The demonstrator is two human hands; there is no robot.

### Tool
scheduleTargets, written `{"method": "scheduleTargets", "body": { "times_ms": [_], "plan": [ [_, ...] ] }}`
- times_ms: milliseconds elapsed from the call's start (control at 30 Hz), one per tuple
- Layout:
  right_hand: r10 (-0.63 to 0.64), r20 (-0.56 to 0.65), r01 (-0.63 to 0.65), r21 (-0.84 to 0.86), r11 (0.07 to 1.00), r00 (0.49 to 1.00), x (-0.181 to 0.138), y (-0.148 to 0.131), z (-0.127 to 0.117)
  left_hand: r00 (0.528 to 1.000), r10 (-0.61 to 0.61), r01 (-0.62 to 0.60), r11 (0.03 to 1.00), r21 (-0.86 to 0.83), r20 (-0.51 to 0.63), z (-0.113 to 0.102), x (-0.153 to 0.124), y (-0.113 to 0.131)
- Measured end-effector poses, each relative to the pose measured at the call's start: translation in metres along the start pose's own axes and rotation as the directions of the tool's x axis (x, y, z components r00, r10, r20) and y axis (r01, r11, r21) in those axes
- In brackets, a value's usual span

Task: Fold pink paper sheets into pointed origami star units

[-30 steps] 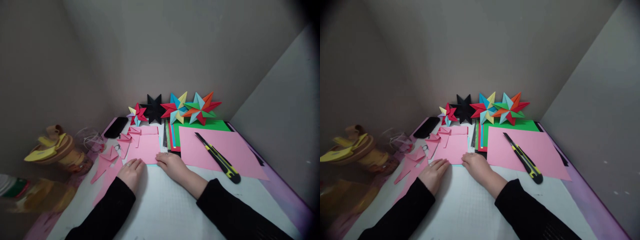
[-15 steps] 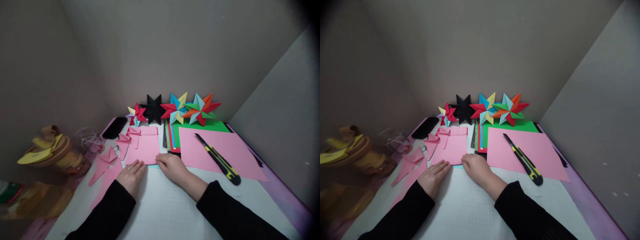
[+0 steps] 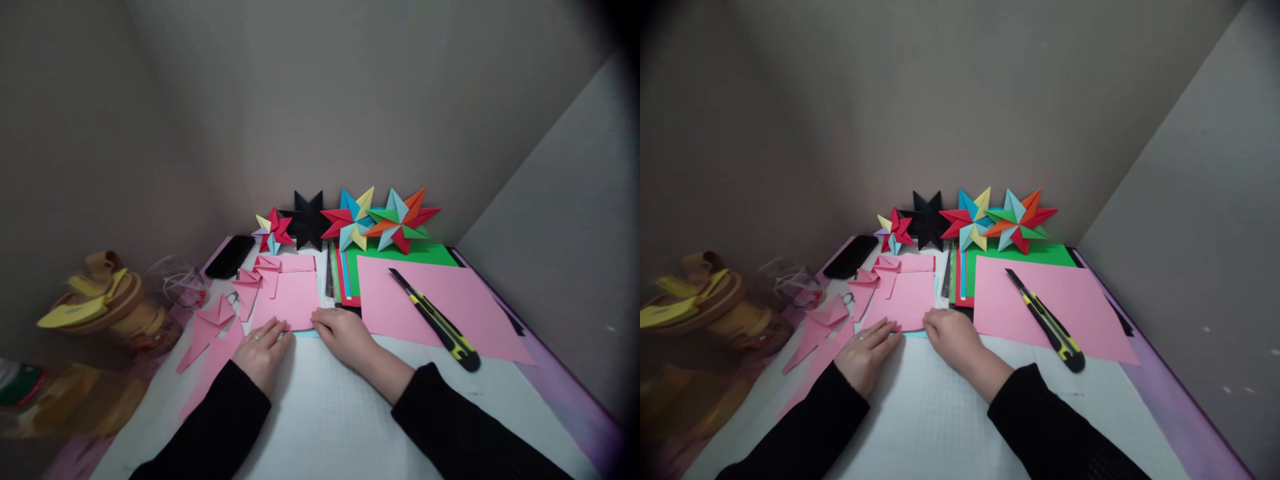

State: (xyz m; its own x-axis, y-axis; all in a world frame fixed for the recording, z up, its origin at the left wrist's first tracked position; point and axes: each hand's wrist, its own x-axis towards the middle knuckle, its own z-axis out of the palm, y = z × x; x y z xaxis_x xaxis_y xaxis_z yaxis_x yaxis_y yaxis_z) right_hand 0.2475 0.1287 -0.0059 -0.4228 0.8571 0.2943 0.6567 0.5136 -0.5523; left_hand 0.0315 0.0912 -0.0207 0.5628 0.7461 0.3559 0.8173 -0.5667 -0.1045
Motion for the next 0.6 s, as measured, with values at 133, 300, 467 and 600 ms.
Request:
{"method": "scheduleTargets", "body": {
  "times_ms": [133,300,467,600],
  "plan": [
    [-0.008,0.003,0.008,-0.005,1.000,1.000,-0.0005,0.0001,-0.0001,0.999,-0.004,0.003,1.000,0.031,0.032,-0.0034,0.0022,0.0001],
    [-0.003,-0.007,0.003,-0.001,1.000,1.000,-0.0010,0.0006,0.0008,1.000,-0.010,0.011,1.000,0.022,-0.026,-0.0061,0.0040,0.0002],
    [-0.001,-0.019,0.001,-0.006,1.000,1.000,-0.0001,0.0017,0.0024,0.997,0.027,-0.027,1.000,-0.001,-0.074,-0.0034,0.0030,-0.0001],
    [0.002,-0.032,-0.002,0.003,1.000,0.999,0.0001,0.0019,0.0037,1.000,-0.021,0.022,1.000,-0.008,0.010,-0.0007,0.0028,-0.0023]
  ]
}}
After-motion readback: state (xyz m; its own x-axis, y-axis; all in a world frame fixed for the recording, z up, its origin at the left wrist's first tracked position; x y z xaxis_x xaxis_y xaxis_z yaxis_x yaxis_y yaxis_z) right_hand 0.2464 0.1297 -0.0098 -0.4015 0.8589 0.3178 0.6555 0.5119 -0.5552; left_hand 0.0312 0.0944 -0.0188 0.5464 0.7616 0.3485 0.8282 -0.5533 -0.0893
